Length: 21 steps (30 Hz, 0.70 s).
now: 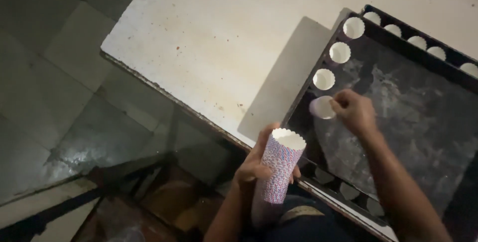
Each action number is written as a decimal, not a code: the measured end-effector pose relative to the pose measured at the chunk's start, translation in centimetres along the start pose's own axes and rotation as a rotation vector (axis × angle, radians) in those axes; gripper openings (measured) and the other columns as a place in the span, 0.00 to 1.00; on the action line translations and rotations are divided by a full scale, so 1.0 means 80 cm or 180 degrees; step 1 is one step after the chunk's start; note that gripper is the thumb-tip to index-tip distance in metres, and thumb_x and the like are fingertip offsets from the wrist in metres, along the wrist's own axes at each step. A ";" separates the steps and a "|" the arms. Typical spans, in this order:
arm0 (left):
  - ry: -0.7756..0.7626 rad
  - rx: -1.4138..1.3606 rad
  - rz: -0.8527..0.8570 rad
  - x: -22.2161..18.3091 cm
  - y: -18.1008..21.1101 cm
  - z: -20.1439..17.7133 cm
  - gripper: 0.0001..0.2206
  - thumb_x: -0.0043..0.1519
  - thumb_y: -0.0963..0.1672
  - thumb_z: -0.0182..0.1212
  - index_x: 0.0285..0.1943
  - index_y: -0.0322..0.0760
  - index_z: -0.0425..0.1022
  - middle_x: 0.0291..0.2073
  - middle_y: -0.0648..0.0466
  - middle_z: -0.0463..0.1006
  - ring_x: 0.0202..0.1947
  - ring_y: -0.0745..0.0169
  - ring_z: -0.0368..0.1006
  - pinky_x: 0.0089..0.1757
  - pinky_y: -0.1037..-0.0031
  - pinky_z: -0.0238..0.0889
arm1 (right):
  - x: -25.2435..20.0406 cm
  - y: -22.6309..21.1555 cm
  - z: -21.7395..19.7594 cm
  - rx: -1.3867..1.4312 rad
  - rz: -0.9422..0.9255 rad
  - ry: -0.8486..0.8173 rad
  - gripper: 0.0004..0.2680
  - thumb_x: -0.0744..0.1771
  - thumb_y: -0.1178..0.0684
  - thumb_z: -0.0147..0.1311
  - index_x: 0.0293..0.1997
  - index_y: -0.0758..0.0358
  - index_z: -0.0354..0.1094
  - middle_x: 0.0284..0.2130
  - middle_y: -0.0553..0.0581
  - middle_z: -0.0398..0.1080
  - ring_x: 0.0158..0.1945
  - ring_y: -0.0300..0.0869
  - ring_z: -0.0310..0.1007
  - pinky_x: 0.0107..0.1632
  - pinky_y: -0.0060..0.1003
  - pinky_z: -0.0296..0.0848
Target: Placing paper cupcake liners onto a large metal baking tray.
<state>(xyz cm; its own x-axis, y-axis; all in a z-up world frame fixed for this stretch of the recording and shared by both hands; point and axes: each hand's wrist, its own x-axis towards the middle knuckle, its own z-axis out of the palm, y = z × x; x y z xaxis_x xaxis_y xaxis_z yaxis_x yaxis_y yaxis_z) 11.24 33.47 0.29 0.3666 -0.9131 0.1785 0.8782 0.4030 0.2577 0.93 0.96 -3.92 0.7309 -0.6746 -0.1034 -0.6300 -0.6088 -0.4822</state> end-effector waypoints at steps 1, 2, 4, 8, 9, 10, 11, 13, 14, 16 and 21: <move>0.0028 0.0002 0.0018 0.002 -0.003 -0.007 0.51 0.51 0.42 0.76 0.84 0.53 0.47 0.60 0.31 0.71 0.44 0.37 0.79 0.40 0.56 0.77 | 0.003 -0.001 0.014 0.0005 -0.0012 -0.0031 0.09 0.65 0.50 0.64 0.44 0.63 0.76 0.33 0.61 0.78 0.35 0.48 0.79 0.40 0.43 0.76; -0.0034 0.0080 0.0010 0.001 -0.005 -0.012 0.50 0.52 0.42 0.76 0.83 0.57 0.45 0.59 0.32 0.71 0.43 0.36 0.79 0.39 0.55 0.77 | 0.001 -0.003 0.030 -0.0007 -0.0029 0.0013 0.09 0.66 0.50 0.64 0.44 0.62 0.76 0.34 0.61 0.79 0.36 0.49 0.80 0.41 0.44 0.76; -0.0088 0.0166 -0.0009 -0.001 -0.007 -0.020 0.50 0.52 0.43 0.76 0.81 0.60 0.43 0.59 0.33 0.71 0.43 0.35 0.79 0.37 0.55 0.77 | 0.001 -0.015 0.045 -0.0007 -0.0039 0.0055 0.09 0.66 0.49 0.64 0.44 0.61 0.75 0.35 0.61 0.79 0.37 0.49 0.80 0.42 0.44 0.76; -0.0177 0.0275 -0.0215 -0.004 -0.012 -0.030 0.49 0.53 0.45 0.76 0.81 0.57 0.43 0.58 0.31 0.71 0.45 0.33 0.79 0.40 0.52 0.77 | -0.006 -0.030 0.036 0.0010 0.0042 0.0158 0.10 0.67 0.48 0.63 0.46 0.62 0.75 0.38 0.62 0.79 0.40 0.52 0.79 0.44 0.45 0.75; -0.0269 0.0342 -0.0214 -0.002 -0.013 -0.034 0.48 0.53 0.45 0.76 0.80 0.58 0.43 0.58 0.31 0.71 0.45 0.33 0.79 0.40 0.52 0.78 | -0.008 -0.030 0.034 0.0040 0.0097 0.0202 0.10 0.68 0.48 0.62 0.48 0.62 0.75 0.39 0.62 0.79 0.41 0.52 0.80 0.45 0.44 0.75; -0.0270 0.0342 -0.0204 0.001 -0.009 -0.025 0.48 0.53 0.45 0.76 0.80 0.58 0.43 0.58 0.31 0.71 0.45 0.33 0.79 0.40 0.52 0.78 | -0.012 -0.028 0.030 0.0036 0.0087 0.0200 0.10 0.68 0.48 0.62 0.48 0.62 0.75 0.39 0.62 0.79 0.41 0.52 0.80 0.45 0.44 0.75; -0.0153 0.0336 -0.0219 0.003 -0.005 -0.016 0.48 0.53 0.45 0.76 0.80 0.56 0.43 0.60 0.32 0.70 0.45 0.34 0.79 0.39 0.53 0.77 | -0.017 -0.026 0.026 0.0195 0.0168 0.0197 0.10 0.68 0.48 0.62 0.49 0.62 0.75 0.40 0.63 0.79 0.42 0.51 0.80 0.46 0.43 0.75; -0.0050 0.0326 -0.0239 0.007 -0.004 -0.010 0.48 0.53 0.45 0.75 0.80 0.54 0.44 0.61 0.33 0.70 0.45 0.34 0.79 0.39 0.54 0.77 | -0.019 -0.027 0.021 0.0347 0.0252 0.0206 0.11 0.68 0.48 0.61 0.50 0.62 0.75 0.41 0.63 0.79 0.43 0.49 0.81 0.47 0.42 0.76; -0.0084 0.0282 -0.0313 0.008 -0.007 -0.011 0.48 0.53 0.44 0.75 0.81 0.53 0.46 0.61 0.34 0.70 0.44 0.35 0.78 0.39 0.56 0.76 | -0.020 -0.029 0.020 0.0416 0.0318 0.0103 0.11 0.67 0.47 0.61 0.51 0.61 0.75 0.42 0.63 0.79 0.44 0.49 0.81 0.47 0.42 0.76; -0.0144 0.0226 -0.0428 0.013 -0.013 -0.010 0.48 0.53 0.43 0.75 0.82 0.52 0.48 0.61 0.34 0.70 0.43 0.36 0.78 0.39 0.57 0.76 | -0.021 -0.032 0.021 0.0483 0.0418 0.0036 0.12 0.67 0.47 0.61 0.51 0.61 0.75 0.42 0.63 0.79 0.44 0.49 0.81 0.47 0.42 0.76; -0.0116 0.0077 -0.0546 0.018 -0.014 -0.001 0.47 0.50 0.42 0.74 0.81 0.51 0.51 0.61 0.36 0.71 0.46 0.36 0.79 0.45 0.53 0.76 | -0.018 -0.035 0.041 0.0155 0.0431 -0.0248 0.16 0.65 0.42 0.59 0.55 0.58 0.74 0.42 0.63 0.78 0.45 0.54 0.79 0.48 0.46 0.75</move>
<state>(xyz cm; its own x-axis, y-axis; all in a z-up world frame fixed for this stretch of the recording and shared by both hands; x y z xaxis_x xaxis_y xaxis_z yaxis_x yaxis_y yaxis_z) 10.85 31.70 0.16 0.2005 -0.9659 0.1640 0.9191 0.2434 0.3099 2.55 5.01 -5.27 0.6595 -0.7135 -0.2365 -0.7120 -0.4922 -0.5008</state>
